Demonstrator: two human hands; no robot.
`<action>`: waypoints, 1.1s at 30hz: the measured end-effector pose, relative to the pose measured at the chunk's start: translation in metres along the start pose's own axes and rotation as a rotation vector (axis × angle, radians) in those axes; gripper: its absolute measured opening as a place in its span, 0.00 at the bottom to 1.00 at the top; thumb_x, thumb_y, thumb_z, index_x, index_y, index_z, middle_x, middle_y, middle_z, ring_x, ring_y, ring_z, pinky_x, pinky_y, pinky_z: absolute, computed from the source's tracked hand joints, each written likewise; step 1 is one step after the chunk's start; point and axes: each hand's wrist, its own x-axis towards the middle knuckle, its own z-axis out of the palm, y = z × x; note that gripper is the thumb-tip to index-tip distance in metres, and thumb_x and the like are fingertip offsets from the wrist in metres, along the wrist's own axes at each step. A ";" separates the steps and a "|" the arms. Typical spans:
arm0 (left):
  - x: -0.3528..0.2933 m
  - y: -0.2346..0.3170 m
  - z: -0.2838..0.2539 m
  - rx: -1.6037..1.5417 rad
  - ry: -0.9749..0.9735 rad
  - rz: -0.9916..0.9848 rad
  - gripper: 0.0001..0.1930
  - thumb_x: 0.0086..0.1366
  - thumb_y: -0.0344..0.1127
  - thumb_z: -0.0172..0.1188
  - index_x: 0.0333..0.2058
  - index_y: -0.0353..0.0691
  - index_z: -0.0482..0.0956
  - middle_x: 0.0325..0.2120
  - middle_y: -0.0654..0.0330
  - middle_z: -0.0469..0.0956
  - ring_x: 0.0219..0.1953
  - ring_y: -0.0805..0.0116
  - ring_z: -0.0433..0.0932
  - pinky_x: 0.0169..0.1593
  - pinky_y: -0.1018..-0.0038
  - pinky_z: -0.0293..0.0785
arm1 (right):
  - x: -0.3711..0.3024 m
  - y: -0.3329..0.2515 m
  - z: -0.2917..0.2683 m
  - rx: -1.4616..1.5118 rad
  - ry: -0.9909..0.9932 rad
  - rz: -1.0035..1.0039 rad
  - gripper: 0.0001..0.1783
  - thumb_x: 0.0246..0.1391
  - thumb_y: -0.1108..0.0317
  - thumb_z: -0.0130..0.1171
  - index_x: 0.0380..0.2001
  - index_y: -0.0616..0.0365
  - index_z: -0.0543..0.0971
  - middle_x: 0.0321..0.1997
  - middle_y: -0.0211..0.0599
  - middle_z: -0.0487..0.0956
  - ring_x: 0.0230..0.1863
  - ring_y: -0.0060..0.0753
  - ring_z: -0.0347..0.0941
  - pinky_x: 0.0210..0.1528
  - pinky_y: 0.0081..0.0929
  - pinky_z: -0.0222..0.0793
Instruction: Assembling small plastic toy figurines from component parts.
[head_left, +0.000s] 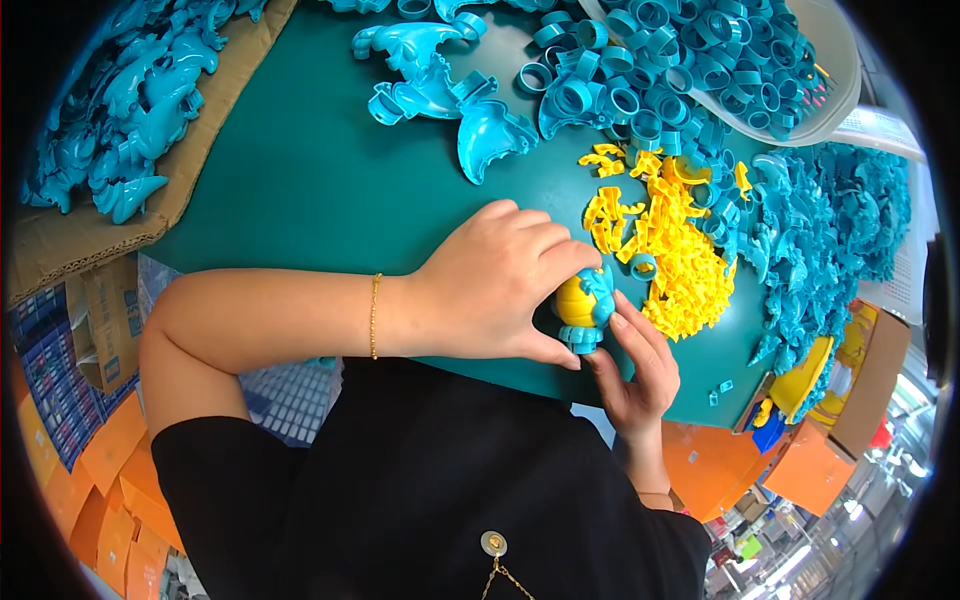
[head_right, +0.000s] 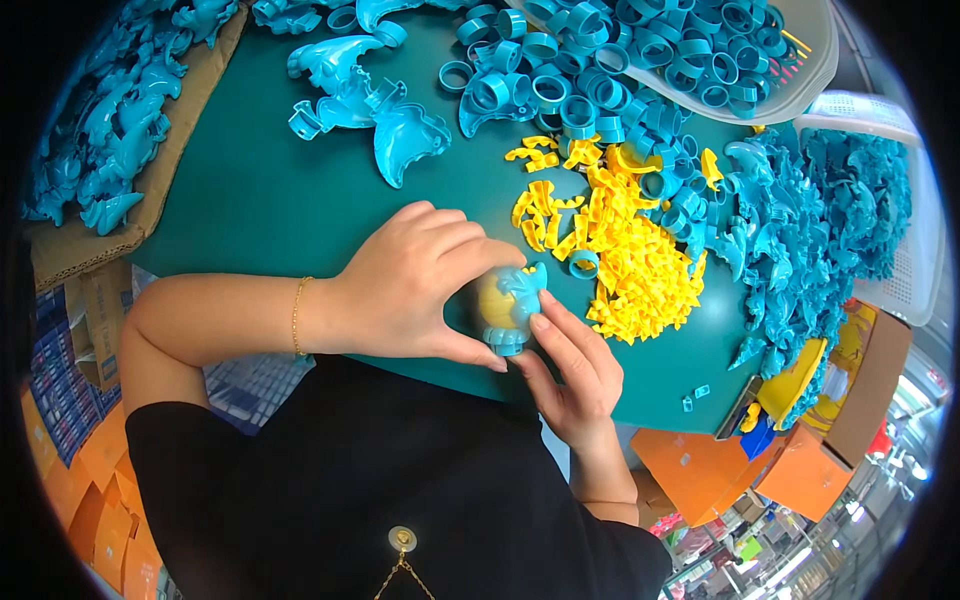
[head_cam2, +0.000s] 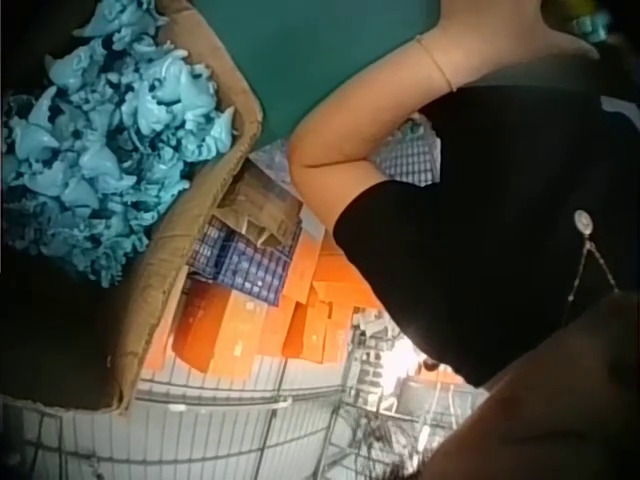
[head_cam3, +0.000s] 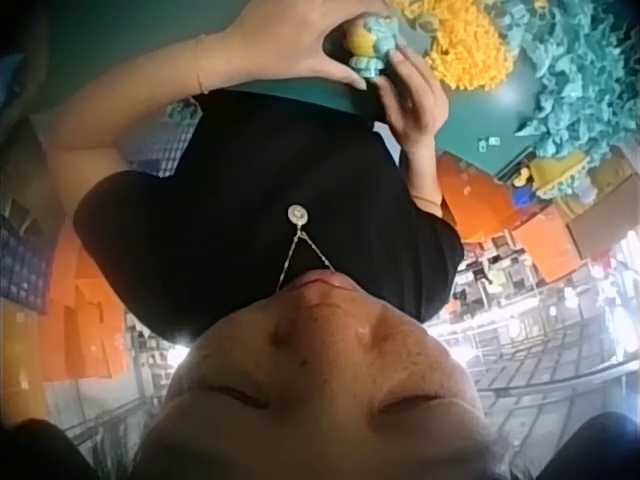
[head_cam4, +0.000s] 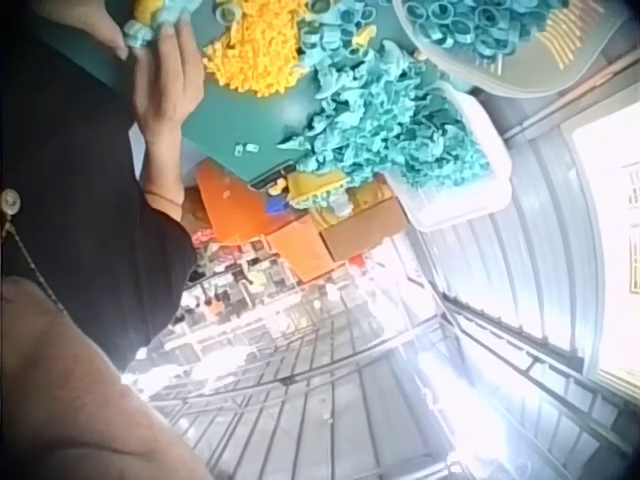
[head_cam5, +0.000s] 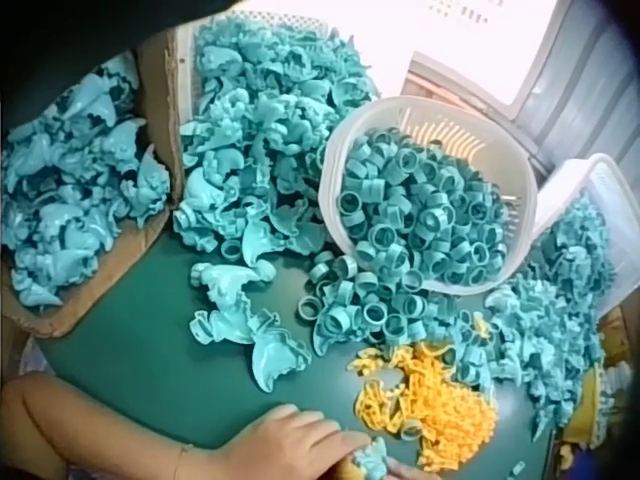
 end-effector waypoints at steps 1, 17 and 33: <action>0.001 0.000 0.000 -0.008 0.002 0.005 0.42 0.45 0.62 0.79 0.53 0.42 0.78 0.36 0.59 0.77 0.40 0.59 0.77 0.45 0.64 0.70 | -0.003 0.000 0.003 -0.001 0.000 0.001 0.29 0.49 0.77 0.76 0.56 0.67 0.81 0.58 0.62 0.81 0.56 0.54 0.82 0.57 0.38 0.79; 0.013 -0.002 -0.009 -0.184 0.052 0.135 0.35 0.52 0.42 0.80 0.60 0.44 0.80 0.42 0.57 0.82 0.45 0.60 0.80 0.49 0.64 0.78 | -0.005 0.006 0.004 0.381 0.091 0.192 0.40 0.48 0.67 0.81 0.63 0.68 0.74 0.63 0.62 0.78 0.63 0.53 0.79 0.64 0.39 0.73; 0.010 0.005 -0.019 -0.343 -0.064 0.146 0.34 0.49 0.34 0.82 0.57 0.36 0.82 0.44 0.53 0.85 0.40 0.56 0.85 0.43 0.67 0.82 | 0.000 0.001 -0.008 0.461 0.056 0.160 0.37 0.47 0.61 0.82 0.57 0.66 0.78 0.58 0.50 0.81 0.59 0.41 0.78 0.63 0.37 0.71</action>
